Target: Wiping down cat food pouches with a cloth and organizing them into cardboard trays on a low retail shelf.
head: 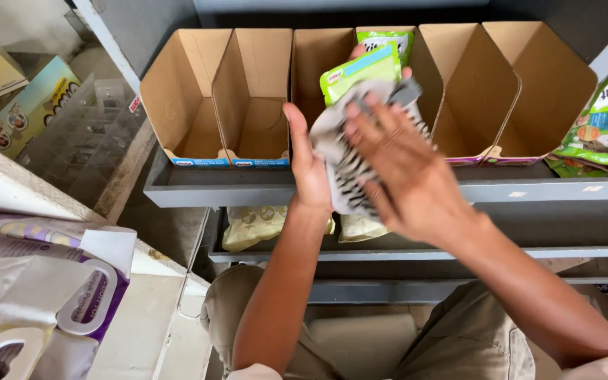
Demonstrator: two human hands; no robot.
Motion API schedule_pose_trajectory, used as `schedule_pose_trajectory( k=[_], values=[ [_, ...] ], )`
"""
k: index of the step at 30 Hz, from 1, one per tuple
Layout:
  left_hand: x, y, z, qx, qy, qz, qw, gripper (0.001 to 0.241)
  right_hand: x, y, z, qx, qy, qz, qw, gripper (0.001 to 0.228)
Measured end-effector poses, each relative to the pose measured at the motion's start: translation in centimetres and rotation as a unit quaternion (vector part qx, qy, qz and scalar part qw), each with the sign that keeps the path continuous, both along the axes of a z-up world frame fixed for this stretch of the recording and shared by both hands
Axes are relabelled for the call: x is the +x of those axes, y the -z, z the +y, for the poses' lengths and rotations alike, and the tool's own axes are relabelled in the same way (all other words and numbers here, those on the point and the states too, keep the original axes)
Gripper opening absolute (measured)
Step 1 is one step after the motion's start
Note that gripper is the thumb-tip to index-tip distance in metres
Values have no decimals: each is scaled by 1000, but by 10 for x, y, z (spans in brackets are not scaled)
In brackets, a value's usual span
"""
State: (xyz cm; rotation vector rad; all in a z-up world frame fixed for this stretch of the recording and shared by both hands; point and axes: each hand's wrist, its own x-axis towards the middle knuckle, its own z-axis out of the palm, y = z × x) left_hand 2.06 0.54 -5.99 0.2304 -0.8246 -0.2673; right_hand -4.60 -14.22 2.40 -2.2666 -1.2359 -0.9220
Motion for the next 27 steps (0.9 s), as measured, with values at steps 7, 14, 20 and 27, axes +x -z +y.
schedule_pose_trajectory(
  k=[7,14,20,27],
  values=[
    [-14,-6,-12,43,-60,19,997,82,20,4,10,159,-47,82,983,88],
    [-49,-65,-17,145,-264,-81,950,81,4,45,-6,369,-35,249,894,35],
    [-53,-78,-3,209,-296,-62,930,77,18,67,-39,509,-81,362,777,24],
    [-63,-94,20,398,-547,-227,701,50,12,97,-55,470,-131,406,773,15]
  ],
)
